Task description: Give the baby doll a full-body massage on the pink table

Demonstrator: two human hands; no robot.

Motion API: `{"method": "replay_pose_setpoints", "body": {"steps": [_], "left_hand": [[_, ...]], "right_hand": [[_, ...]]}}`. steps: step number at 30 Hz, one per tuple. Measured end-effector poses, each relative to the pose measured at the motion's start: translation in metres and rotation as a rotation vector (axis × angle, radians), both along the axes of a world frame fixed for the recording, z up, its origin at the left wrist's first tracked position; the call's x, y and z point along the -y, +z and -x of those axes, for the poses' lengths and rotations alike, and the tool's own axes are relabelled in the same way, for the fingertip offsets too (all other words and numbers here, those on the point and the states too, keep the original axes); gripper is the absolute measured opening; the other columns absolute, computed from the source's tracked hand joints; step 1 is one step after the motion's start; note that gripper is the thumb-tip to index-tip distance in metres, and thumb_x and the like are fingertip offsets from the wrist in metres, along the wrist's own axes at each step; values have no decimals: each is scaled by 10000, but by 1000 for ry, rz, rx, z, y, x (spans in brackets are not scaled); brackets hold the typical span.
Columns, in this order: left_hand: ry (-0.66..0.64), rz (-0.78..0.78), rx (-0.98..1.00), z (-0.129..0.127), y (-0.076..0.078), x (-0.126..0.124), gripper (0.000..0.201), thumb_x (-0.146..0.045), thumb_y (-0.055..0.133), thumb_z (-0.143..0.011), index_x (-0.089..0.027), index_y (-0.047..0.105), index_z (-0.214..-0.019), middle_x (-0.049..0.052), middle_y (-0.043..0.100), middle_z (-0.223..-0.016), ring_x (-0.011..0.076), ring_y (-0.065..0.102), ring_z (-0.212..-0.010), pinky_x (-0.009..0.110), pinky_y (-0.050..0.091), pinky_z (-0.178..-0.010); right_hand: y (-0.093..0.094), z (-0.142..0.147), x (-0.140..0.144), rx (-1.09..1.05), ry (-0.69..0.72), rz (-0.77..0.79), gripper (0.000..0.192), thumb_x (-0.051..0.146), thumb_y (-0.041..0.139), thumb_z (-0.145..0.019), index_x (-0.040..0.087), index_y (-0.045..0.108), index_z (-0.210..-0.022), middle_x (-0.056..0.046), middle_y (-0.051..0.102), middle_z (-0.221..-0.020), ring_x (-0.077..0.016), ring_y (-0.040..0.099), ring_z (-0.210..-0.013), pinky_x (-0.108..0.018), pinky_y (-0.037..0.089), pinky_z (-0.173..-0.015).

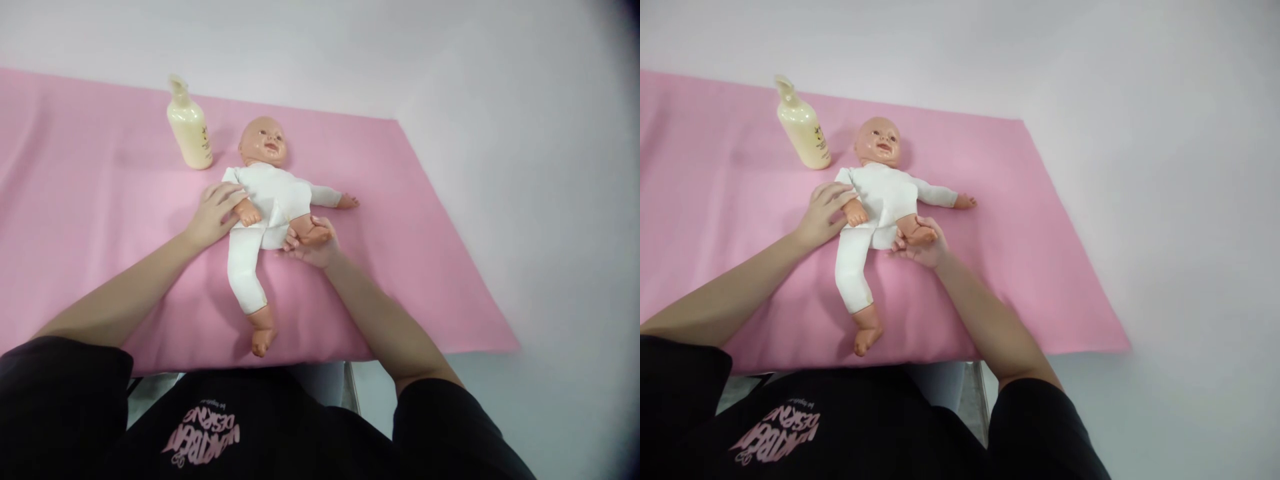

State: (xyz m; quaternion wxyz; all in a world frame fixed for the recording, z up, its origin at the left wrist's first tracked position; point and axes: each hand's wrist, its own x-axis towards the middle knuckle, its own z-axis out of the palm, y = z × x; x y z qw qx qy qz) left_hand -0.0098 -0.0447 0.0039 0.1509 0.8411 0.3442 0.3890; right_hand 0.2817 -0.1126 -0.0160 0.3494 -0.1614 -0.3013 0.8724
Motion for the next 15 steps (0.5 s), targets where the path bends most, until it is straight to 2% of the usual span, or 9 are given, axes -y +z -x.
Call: {"method": "replay_pose_setpoints", "body": {"steps": [6, 10, 13, 15], "left_hand": [[40, 52, 47, 0, 3, 3, 419, -515, 742, -846, -278, 685, -1186, 102, 656, -1356, 365, 532, -1334, 589, 305, -1213], [125, 50, 228, 5, -4, -3, 529, -585, 763, -853, -225, 637, -1218, 111, 654, -1325, 325, 548, -1310, 552, 327, -1217], [196, 124, 441, 13, -18, -17, 684, -716, 738, -827, -184, 581, -1226, 129, 649, -1275, 289, 594, -1222, 524, 421, -1147], [214, 202, 565, 20, -30, -31, 793, -792, 706, -799, -187, 525, -1280, 149, 606, -1356, 281, 592, -1241, 497, 475, -1100]], "right_hand": [[-5, -2, 2, -49, 102, -124, 447, 615, 589, -878, 171, 612, -927, -31, 681, -786, -202, 700, -840, -412, 602, -929], [-8, -2, 14, -50, 239, -286, 474, 582, 643, -852, 140, 625, -1021, -73, 735, -907, -219, 726, -928, -390, 556, -976], [0, 1, 20, -25, 441, -398, 518, 519, 725, -811, 88, 641, -1085, -141, 758, -1045, -253, 727, -1034, -376, 535, -996], [9, 3, 20, 25, 647, -481, 510, 454, 778, -807, 61, 650, -1105, -190, 752, -1125, -286, 714, -1116, -396, 534, -1019]]}}
